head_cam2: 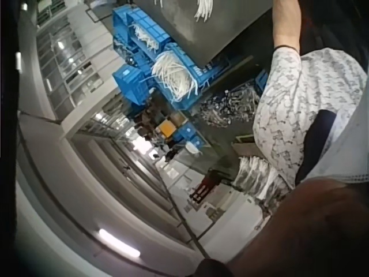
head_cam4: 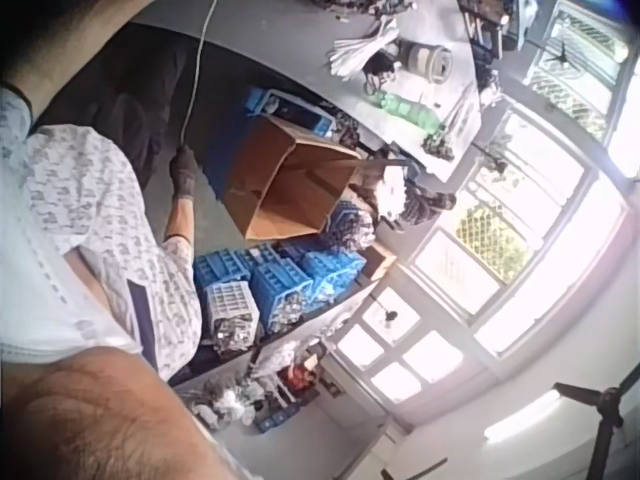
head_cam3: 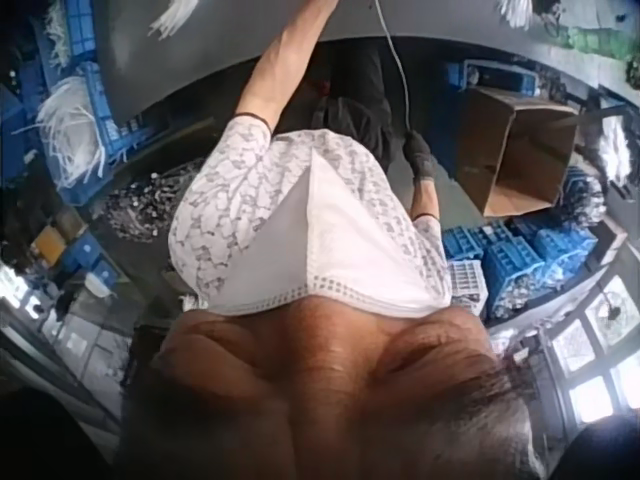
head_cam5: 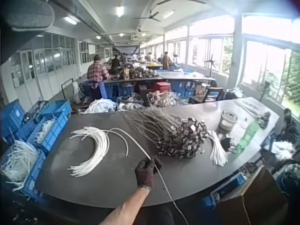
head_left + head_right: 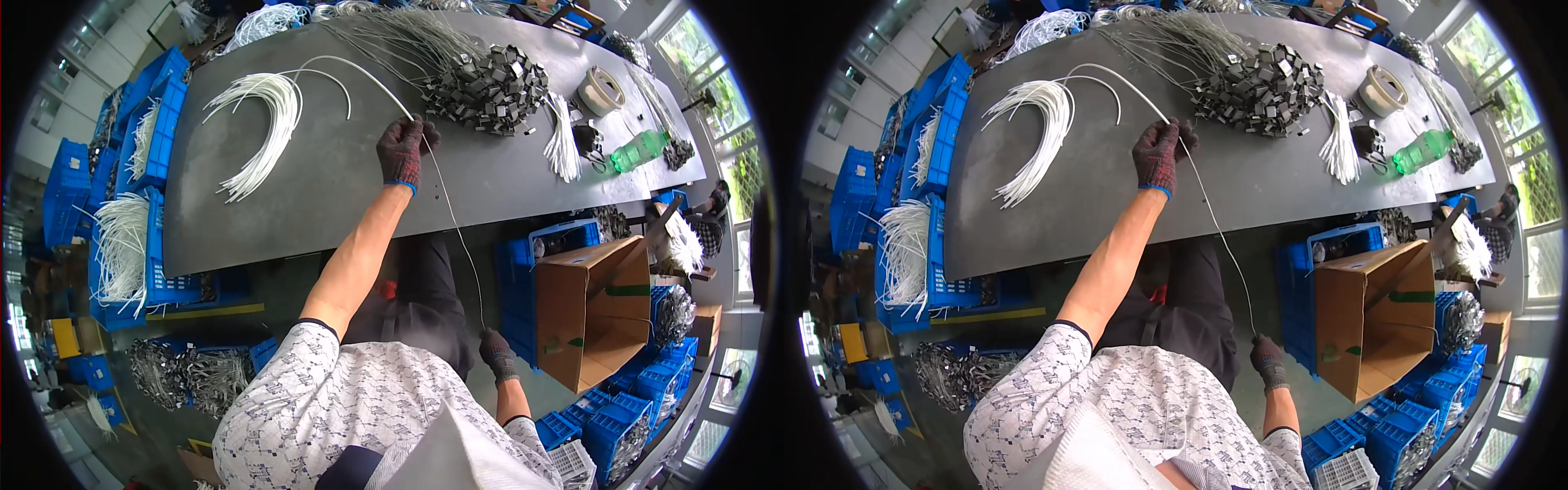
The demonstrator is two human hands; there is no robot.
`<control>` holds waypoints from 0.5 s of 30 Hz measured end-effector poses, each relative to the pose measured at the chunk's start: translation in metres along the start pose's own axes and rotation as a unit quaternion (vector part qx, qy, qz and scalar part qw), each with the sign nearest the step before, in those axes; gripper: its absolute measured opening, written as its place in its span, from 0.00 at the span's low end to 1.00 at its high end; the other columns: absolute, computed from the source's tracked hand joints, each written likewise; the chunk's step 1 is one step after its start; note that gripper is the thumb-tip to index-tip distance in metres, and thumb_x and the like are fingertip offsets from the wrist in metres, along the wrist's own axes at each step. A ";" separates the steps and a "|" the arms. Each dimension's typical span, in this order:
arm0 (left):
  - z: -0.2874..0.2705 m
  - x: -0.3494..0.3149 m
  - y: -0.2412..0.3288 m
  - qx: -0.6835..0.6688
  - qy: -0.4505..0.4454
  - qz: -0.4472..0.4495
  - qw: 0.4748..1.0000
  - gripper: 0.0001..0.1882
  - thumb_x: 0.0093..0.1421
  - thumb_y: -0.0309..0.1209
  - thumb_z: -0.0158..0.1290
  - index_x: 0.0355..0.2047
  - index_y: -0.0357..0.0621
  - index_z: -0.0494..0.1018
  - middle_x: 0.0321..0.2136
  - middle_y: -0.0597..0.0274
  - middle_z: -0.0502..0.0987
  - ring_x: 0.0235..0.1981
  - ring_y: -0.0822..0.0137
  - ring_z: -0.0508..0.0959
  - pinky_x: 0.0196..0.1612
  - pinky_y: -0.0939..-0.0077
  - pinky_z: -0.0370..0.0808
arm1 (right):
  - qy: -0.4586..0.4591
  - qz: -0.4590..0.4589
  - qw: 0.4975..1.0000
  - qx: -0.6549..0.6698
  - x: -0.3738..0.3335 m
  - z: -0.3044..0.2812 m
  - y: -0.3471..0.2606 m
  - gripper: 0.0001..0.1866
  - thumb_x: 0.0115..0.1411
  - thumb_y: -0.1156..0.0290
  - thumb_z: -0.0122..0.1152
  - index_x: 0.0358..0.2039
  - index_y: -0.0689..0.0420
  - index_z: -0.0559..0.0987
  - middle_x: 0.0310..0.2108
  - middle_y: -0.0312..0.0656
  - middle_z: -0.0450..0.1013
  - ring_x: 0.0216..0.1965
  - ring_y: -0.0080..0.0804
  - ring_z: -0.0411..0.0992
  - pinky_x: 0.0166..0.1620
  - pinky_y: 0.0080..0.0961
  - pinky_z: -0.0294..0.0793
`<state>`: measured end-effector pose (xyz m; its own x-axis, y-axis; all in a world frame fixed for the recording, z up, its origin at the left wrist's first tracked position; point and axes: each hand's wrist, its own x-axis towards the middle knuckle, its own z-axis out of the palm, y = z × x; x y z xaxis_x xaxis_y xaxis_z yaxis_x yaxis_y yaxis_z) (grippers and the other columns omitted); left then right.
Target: Bundling and organizing long white electrical cables at a manufacturing workbench.
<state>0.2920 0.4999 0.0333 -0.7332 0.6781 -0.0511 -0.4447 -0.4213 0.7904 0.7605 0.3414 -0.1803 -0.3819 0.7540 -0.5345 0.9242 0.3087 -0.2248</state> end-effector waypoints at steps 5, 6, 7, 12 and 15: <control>0.002 0.002 0.000 0.007 0.007 0.009 1.000 0.08 0.67 0.30 0.55 0.40 0.37 0.75 0.30 0.56 0.81 0.29 0.65 0.83 0.35 0.67 0.85 | 0.009 0.003 1.000 0.026 -0.009 -0.001 -0.016 0.13 0.60 0.73 0.50 0.40 0.56 0.83 0.37 0.56 0.79 0.43 0.56 0.77 0.45 0.45 0.77; 0.002 0.000 -0.001 0.014 -0.009 -0.004 1.000 0.08 0.67 0.30 0.55 0.40 0.38 0.76 0.31 0.56 0.81 0.29 0.64 0.83 0.35 0.67 0.85 | 0.004 0.004 1.000 0.026 -0.010 -0.001 -0.019 0.13 0.60 0.73 0.50 0.41 0.56 0.83 0.38 0.56 0.79 0.43 0.56 0.77 0.45 0.45 0.77; 0.002 -0.001 -0.003 0.020 -0.025 -0.017 0.999 0.07 0.67 0.30 0.55 0.40 0.38 0.76 0.31 0.56 0.81 0.29 0.64 0.83 0.34 0.67 0.85 | -0.001 0.006 1.000 0.025 -0.010 0.003 -0.016 0.14 0.60 0.73 0.50 0.41 0.56 0.83 0.38 0.55 0.79 0.44 0.56 0.77 0.46 0.45 0.77; -0.031 -0.040 -0.041 0.078 -0.235 -0.224 0.943 0.06 0.63 0.27 0.57 0.37 0.38 0.77 0.33 0.56 0.82 0.34 0.63 0.83 0.43 0.65 0.83 | -0.003 -0.017 0.999 0.034 -0.010 0.014 -0.009 0.14 0.60 0.73 0.49 0.41 0.56 0.82 0.41 0.56 0.79 0.45 0.55 0.77 0.48 0.43 0.76; -0.060 -0.105 -0.082 0.312 -0.405 -0.193 0.837 0.09 0.58 0.31 0.61 0.35 0.37 0.81 0.28 0.63 0.81 0.32 0.72 0.80 0.41 0.73 0.77 | -0.010 -0.038 0.999 0.028 -0.006 0.023 0.011 0.13 0.60 0.72 0.50 0.41 0.54 0.82 0.40 0.55 0.78 0.44 0.55 0.77 0.46 0.44 0.76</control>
<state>0.3747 0.4267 -0.0631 0.1058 0.9838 -0.1447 -0.0281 0.1484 0.9885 0.7725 0.3266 -0.1977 -0.4509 0.7179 -0.5305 0.8914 0.3310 -0.3096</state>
